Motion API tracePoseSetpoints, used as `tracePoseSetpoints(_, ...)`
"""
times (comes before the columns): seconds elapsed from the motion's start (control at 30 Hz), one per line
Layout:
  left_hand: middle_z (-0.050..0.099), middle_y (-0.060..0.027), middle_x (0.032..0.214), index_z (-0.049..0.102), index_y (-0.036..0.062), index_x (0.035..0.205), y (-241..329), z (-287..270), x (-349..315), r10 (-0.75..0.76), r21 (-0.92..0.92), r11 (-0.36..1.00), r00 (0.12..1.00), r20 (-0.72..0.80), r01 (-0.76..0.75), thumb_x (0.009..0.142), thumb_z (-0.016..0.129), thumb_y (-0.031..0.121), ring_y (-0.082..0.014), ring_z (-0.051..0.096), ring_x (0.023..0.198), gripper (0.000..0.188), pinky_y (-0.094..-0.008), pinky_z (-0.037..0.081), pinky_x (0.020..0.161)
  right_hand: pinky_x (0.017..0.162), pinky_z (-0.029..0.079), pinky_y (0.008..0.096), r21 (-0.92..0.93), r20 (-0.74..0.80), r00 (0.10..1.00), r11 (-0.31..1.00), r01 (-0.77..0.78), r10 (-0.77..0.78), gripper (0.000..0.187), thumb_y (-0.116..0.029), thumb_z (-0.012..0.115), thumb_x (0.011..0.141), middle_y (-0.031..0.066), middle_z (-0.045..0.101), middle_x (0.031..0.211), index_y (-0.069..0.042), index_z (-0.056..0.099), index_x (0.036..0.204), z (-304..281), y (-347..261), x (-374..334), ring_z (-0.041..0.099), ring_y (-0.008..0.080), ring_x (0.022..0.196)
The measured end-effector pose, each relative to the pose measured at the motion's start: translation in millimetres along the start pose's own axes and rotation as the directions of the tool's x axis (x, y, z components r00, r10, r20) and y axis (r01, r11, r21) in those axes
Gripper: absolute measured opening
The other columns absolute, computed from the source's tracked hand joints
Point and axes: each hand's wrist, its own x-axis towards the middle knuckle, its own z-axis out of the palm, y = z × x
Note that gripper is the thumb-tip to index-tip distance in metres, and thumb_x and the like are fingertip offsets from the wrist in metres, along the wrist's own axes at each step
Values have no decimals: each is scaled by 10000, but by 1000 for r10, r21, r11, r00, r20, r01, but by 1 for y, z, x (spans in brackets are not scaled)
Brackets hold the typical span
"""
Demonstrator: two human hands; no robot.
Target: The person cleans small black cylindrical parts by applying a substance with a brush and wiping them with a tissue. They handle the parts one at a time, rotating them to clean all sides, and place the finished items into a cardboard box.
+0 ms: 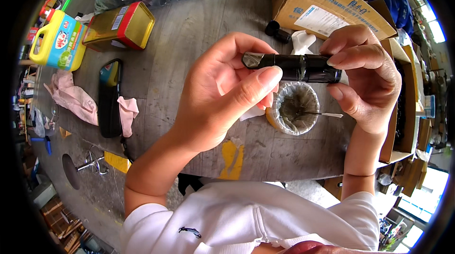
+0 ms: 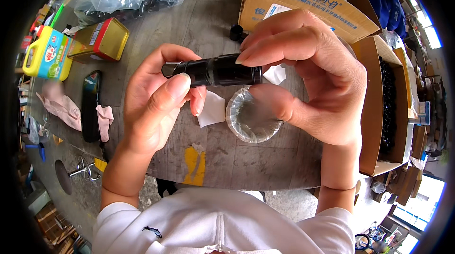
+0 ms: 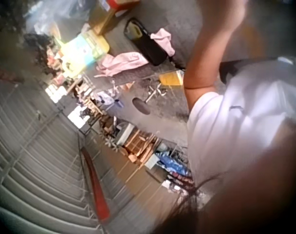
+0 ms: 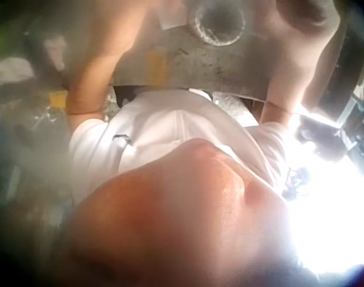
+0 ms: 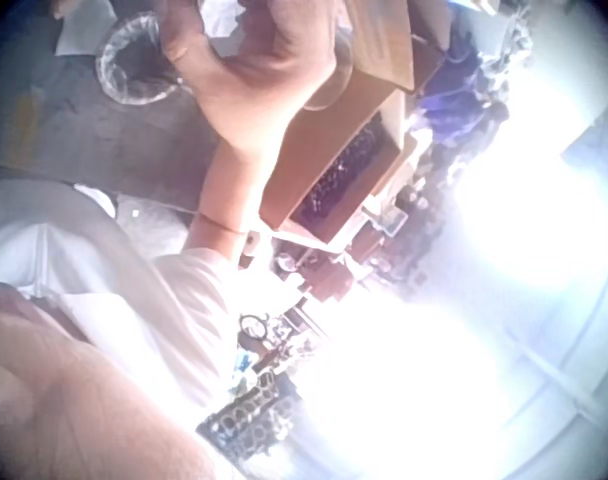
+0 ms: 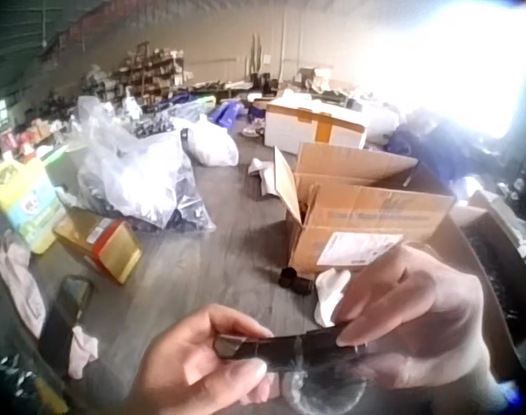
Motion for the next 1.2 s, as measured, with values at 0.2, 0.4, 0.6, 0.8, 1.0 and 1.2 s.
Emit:
tracePoseSetpoints(0.2,565,-100,805,462,-57,1090,-3,0,1,37,23,999,999,10,-37,860,589,190,-144,536,668,360,-264,436,608,769,483,334,-80,34,999,996,36,-34,330,-37,759,669,169,547,960,26,595,949,4,2,0,569,242,885)
tracePoseSetpoints(0.4,565,-91,833,474,-65,1081,-5,3,2,86,66,994,996,0,-85,863,609,191,-124,537,678,362,-249,440,625,765,497,327,-77,-57,991,989,-128,123,455,-109,802,640,173,560,971,81,572,984,13,-2,-6,583,229,868)
tracePoseSetpoints(0.6,560,-83,863,471,-73,1092,-6,1,1,95,91,991,995,27,-97,862,625,202,-111,540,687,390,-231,445,625,724,469,284,-277,-4,984,946,-171,177,541,-263,794,641,157,600,902,100,565,970,14,-6,-7,581,205,835)
tracePoseSetpoints(0.8,556,-77,846,477,-70,1086,-5,0,0,86,152,985,996,4,-85,869,618,226,-97,516,656,393,-221,425,593,709,461,292,-323,-17,989,935,-145,147,534,-276,787,640,152,621,879,94,568,957,20,-5,-6,581,199,791)
tracePoseSetpoints(1.0,546,-65,769,485,-62,1080,-2,0,0,26,126,992,1000,6,-26,888,581,242,-91,480,614,372,-220,385,546,670,473,297,-374,42,992,919,124,-116,345,-106,777,657,178,614,891,14,584,916,16,4,-3,597,224,767)
tracePoseSetpoints(1.2,532,-64,716,485,-59,1083,1,-2,-1,-100,41,994,995,2,100,897,562,249,-89,462,592,369,-218,360,522,627,477,293,-464,92,970,852,240,-223,313,-29,765,644,182,611,919,-32,596,908,15,-1,1,603,230,767)
